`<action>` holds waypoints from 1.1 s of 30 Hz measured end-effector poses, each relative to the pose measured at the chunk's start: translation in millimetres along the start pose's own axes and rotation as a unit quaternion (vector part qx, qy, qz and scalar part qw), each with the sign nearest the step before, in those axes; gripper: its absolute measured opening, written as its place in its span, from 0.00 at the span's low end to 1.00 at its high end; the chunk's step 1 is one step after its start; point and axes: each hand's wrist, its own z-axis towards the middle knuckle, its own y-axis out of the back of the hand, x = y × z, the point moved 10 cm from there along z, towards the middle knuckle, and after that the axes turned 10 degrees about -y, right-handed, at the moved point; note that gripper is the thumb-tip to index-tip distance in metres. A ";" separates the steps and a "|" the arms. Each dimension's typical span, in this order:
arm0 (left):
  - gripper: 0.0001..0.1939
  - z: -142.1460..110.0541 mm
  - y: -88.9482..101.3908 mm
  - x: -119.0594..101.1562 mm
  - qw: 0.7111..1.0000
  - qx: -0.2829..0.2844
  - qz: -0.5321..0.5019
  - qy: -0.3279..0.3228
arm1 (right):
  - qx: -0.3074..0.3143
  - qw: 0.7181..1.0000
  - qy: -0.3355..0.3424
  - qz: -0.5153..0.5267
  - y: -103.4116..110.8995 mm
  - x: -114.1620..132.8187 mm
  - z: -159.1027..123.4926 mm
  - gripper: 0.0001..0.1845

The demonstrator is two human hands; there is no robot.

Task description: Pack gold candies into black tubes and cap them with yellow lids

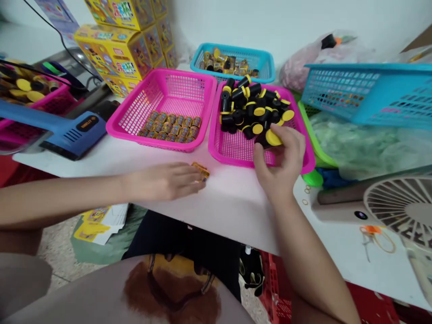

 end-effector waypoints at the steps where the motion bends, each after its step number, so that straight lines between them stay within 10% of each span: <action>1: 0.17 -3.6 -16.4 -14.9 0.999 0.021 0.045 -0.019 | -0.011 1.000 0.014 0.000 2.6 2.3 -1.3 0.23; 5: 0.23 -17.8 -59.4 -33.8 0.952 0.068 0.280 -0.103 | -0.025 0.999 0.047 -0.004 4.4 10.6 -2.1 0.20; 9: 0.27 -24.8 -62.2 -33.8 0.936 0.037 0.322 -0.138 | -0.032 0.997 0.065 0.008 4.8 14.4 -2.0 0.21; 13: 0.28 -28.8 -55.3 -24.3 0.969 0.055 0.226 -0.079 | -0.036 0.994 0.098 0.032 6.5 20.1 -3.3 0.21; 16: 0.26 -28.8 -25.3 -16.1 0.995 -0.036 0.094 -0.018 | -0.036 0.994 0.095 0.033 6.5 20.6 -3.8 0.21; 22: 0.04 1.1 31.9 5.1 0.952 -0.210 -0.213 0.066 | -0.026 0.990 0.066 0.124 1.4 20.8 -8.6 0.22; 27: 0.12 29.0 20.2 32.8 0.892 -0.272 -0.338 0.127 | -0.027 0.981 0.062 0.179 2.2 33.9 -13.1 0.21; 33: 0.26 28.0 -18.2 40.6 0.925 -0.224 -0.297 0.075 | 0.027 0.956 -0.069 0.285 -3.7 27.9 -14.3 0.15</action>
